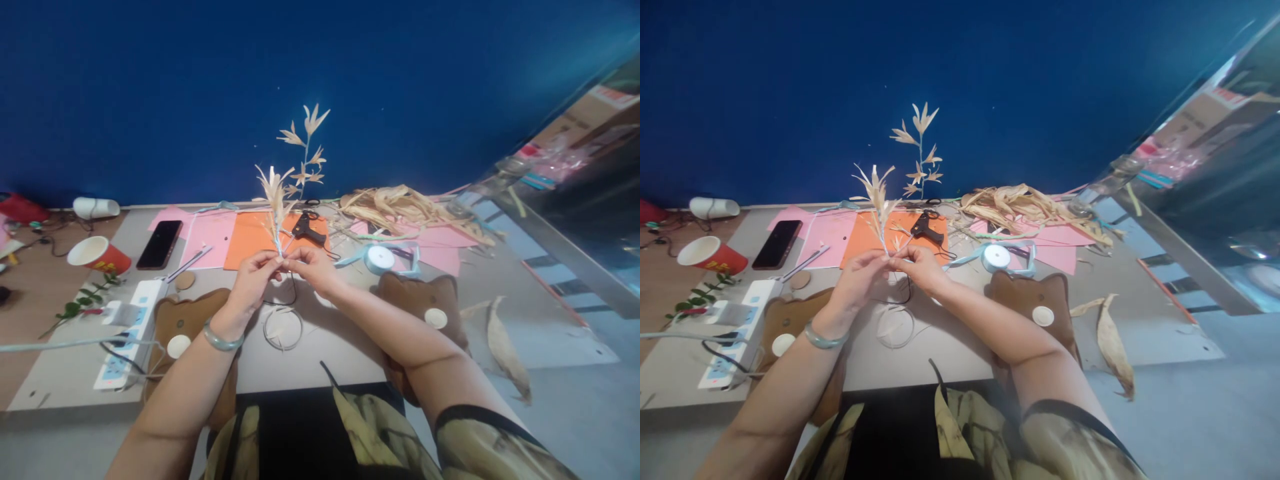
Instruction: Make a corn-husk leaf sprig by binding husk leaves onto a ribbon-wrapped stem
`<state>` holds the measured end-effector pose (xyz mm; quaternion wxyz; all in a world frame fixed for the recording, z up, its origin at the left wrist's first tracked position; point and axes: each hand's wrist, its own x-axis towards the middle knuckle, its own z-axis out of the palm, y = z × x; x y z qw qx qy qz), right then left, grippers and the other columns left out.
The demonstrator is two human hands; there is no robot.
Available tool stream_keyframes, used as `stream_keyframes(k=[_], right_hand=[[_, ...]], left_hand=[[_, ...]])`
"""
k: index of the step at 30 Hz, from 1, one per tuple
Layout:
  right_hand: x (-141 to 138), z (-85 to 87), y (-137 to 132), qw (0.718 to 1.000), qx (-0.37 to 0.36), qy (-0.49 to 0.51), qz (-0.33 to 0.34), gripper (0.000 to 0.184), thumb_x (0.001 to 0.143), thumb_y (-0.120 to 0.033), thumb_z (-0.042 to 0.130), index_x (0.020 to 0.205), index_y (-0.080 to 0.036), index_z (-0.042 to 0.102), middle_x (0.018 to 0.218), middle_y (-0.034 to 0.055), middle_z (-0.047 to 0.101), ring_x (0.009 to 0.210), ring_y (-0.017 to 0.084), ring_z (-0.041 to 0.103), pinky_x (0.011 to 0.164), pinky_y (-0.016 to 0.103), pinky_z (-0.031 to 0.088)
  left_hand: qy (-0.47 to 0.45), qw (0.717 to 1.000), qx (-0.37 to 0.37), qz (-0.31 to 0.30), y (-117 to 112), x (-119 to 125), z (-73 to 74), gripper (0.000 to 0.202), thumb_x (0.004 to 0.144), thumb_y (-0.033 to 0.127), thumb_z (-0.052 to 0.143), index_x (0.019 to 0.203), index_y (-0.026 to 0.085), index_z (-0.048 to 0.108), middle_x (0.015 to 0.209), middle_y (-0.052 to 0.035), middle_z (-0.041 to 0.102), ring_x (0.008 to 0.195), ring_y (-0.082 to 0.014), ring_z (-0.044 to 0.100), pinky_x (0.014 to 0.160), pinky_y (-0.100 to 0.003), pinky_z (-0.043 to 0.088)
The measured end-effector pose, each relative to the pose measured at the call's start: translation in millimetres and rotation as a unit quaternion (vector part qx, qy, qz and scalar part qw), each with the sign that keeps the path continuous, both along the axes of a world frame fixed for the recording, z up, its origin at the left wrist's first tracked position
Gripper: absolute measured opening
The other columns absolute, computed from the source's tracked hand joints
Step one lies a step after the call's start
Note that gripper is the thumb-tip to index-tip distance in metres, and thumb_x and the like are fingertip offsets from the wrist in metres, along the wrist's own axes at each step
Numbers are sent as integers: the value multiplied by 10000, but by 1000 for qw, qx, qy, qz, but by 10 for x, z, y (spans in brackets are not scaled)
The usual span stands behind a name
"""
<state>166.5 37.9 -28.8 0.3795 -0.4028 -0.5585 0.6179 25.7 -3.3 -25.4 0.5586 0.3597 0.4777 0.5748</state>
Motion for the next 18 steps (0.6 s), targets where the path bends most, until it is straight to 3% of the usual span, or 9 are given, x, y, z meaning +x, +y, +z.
stream_keyframes(k=[8,14,18], right_hand=[[26,45,33,998,-6,-7,57,373,615,-454,777,717,-154,582,662,-6,620,616,106,544,618,245,420],[64,143,55,993,33,-74,80,401,779,-521,594,618,-161,523,488,-64,407,469,64,330,477,223,269],[91,149,82,985,74,-126,95,426,825,-524,525,615,-154,538,530,-42,424,503,75,357,485,227,271]], left_hand=[[52,999,13,9,9,-41,49,246,666,359,738,733,136,658,583,18,590,472,-61,480,497,-200,405],[87,996,25,-6,36,-105,-32,250,716,381,704,727,143,627,601,10,600,518,-71,502,541,-200,401],[92,995,22,-6,39,-122,-43,268,711,392,710,762,142,626,626,-4,622,545,-89,539,546,-208,404]])
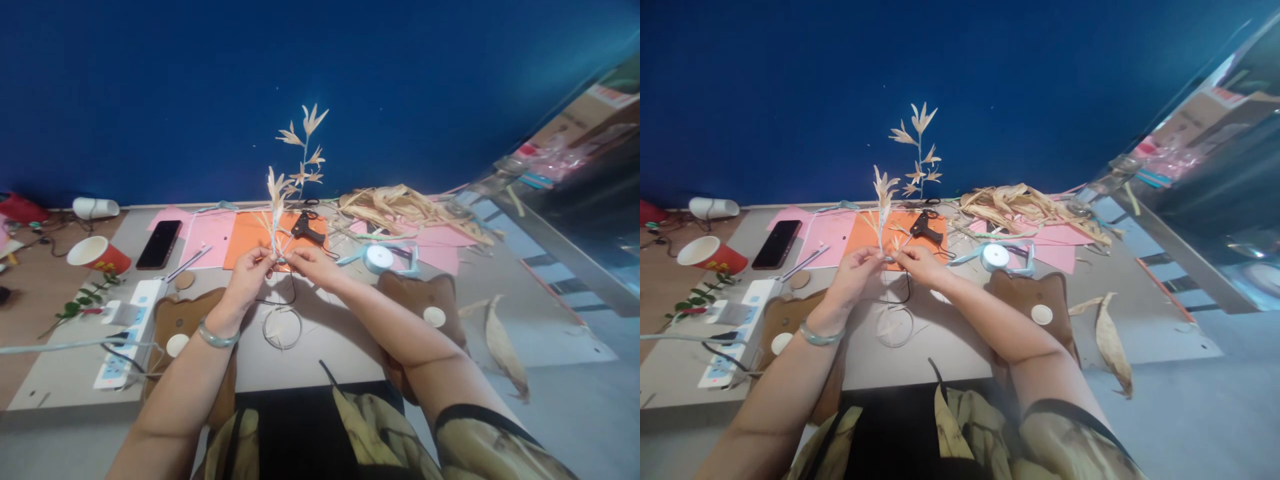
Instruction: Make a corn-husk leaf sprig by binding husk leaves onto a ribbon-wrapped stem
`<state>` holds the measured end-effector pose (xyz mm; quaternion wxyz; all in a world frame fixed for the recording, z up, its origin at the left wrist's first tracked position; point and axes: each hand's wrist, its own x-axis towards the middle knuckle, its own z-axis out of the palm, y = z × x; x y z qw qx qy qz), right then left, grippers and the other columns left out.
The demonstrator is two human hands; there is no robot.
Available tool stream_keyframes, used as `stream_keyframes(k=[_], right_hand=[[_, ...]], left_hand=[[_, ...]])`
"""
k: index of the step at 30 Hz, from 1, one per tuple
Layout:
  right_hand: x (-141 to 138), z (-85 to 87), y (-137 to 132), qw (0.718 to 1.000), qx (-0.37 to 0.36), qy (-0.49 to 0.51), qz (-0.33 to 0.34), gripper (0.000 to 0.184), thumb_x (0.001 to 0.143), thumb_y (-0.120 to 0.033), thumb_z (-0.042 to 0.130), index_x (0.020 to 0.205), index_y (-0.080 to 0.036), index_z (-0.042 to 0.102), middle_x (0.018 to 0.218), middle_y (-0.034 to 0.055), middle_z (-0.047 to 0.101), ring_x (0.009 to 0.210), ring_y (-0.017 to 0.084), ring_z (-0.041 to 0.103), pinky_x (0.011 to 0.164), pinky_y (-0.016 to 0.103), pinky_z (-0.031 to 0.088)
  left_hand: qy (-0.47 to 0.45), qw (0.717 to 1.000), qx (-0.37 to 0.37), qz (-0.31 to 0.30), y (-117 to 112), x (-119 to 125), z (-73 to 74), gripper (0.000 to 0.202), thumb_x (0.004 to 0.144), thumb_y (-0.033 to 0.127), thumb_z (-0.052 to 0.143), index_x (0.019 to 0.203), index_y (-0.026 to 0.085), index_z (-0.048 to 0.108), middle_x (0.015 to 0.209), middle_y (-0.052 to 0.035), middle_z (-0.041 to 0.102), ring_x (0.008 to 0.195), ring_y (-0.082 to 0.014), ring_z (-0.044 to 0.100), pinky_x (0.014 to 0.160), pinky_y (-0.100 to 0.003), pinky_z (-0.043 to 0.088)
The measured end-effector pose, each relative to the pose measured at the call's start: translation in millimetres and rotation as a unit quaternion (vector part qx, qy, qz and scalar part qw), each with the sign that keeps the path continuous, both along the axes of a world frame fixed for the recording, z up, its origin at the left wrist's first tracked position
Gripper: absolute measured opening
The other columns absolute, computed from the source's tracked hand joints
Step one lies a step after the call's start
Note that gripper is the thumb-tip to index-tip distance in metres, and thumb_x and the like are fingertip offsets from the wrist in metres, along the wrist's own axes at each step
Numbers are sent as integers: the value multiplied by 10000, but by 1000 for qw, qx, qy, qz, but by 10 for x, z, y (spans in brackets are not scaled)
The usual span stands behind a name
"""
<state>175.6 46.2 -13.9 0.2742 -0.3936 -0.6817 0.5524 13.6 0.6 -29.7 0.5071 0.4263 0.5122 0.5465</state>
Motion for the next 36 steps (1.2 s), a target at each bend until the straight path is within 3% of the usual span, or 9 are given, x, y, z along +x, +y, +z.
stream_keyframes(k=[3,8,11,15,23,27,31,34,36], right_hand=[[11,-15,23,1000,18,-15,2,428,860,-503,466,664,-143,587,589,-15,490,562,93,421,513,225,315],[23,-37,32,999,42,7,2,227,771,-369,628,744,-145,628,670,0,595,634,119,513,620,248,414],[21,-56,24,998,56,18,-10,180,754,-318,642,778,-139,639,762,35,657,708,151,576,683,277,451],[2,-87,10,994,96,8,-43,164,736,-302,652,753,-140,638,769,45,672,729,164,600,697,283,463],[7,-34,-29,993,108,5,-54,196,692,-314,709,689,-146,607,703,21,635,672,147,560,630,260,425],[60,104,7,991,132,-16,-22,221,698,-338,705,674,-156,583,672,8,591,642,135,516,617,263,400],[192,394,-73,979,201,-14,-25,354,629,-476,760,690,-194,556,691,14,551,667,154,491,652,298,410],[399,600,-367,971,219,73,-66,436,708,-660,608,661,-233,538,708,58,549,736,215,537,709,376,448],[574,675,-667,963,235,109,-66,467,698,-713,571,594,-260,537,609,57,499,684,233,532,665,404,458]], left_hand=[[4,1000,-2,3,5,-12,3,281,698,399,719,759,142,624,619,-3,619,550,-95,551,548,-210,407],[1,1000,-8,-9,17,-27,22,263,687,378,726,739,144,616,600,12,607,524,-81,528,534,-204,404],[-15,1000,-9,-22,18,-21,54,261,671,366,737,726,143,612,591,13,604,517,-77,519,521,-199,402],[-23,999,-16,-24,15,-9,84,279,651,372,749,743,141,624,602,7,615,516,-80,528,502,-194,400],[-18,1000,-14,-7,14,-26,80,282,638,364,755,733,132,627,583,5,607,518,-88,548,498,-198,416],[-12,1000,-9,15,13,-59,97,285,634,361,760,748,133,632,595,5,618,537,-99,575,539,-215,455],[-12,999,2,31,17,-71,118,276,641,350,756,765,131,642,589,5,619,539,-97,575,562,-218,465],[-14,999,-1,47,28,-57,112,269,630,342,758,743,129,639,577,5,613,532,-98,572,553,-218,468],[-22,998,-6,57,35,-47,103,268,617,333,763,733,130,633,569,8,609,530,-100,575,551,-220,474]])
